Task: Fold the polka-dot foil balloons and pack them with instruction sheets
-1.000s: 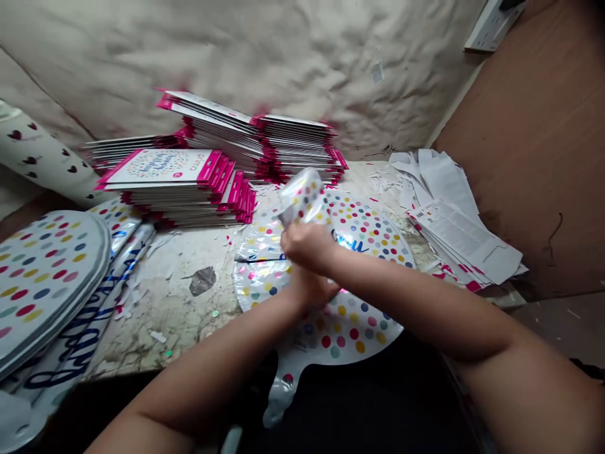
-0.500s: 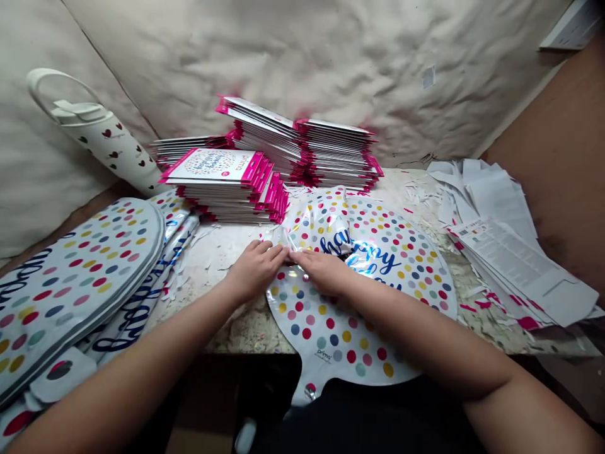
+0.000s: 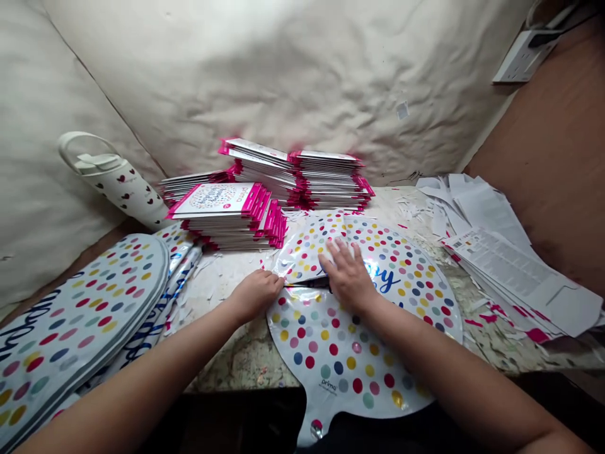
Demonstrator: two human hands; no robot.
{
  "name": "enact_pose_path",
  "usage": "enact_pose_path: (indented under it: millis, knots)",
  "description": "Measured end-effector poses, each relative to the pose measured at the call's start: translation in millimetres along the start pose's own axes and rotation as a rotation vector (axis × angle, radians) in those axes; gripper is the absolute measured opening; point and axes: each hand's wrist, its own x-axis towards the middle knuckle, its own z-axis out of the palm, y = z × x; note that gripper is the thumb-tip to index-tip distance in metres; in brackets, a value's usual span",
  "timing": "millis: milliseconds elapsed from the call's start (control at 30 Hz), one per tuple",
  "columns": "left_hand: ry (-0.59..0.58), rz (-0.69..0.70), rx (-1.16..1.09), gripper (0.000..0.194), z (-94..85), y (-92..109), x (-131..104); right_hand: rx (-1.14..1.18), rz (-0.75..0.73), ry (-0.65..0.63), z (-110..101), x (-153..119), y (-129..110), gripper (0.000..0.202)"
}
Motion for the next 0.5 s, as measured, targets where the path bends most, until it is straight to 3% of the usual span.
enact_pose_path:
  millis: [100, 233, 333, 500]
  knots:
    - [0.060, -0.046, 0.021, 0.019, -3.7, 3, 1, 0.106, 0.343, 0.038, -2, -5, 20, 0.062]
    - [0.144, -0.120, 0.038, 0.021, -6.3, 11, 4, 0.237, 0.611, -0.067, -1, -4, 41, 0.056]
    - [0.156, -0.127, 0.043, 0.022, -6.6, 10, 5, 0.194, 0.631, -0.132, 2, -5, 47, 0.049]
    - [0.286, -0.203, 0.063, 0.025, -23.2, -12, 4, 0.238, 0.477, -0.118, 2, -11, 49, 0.041]
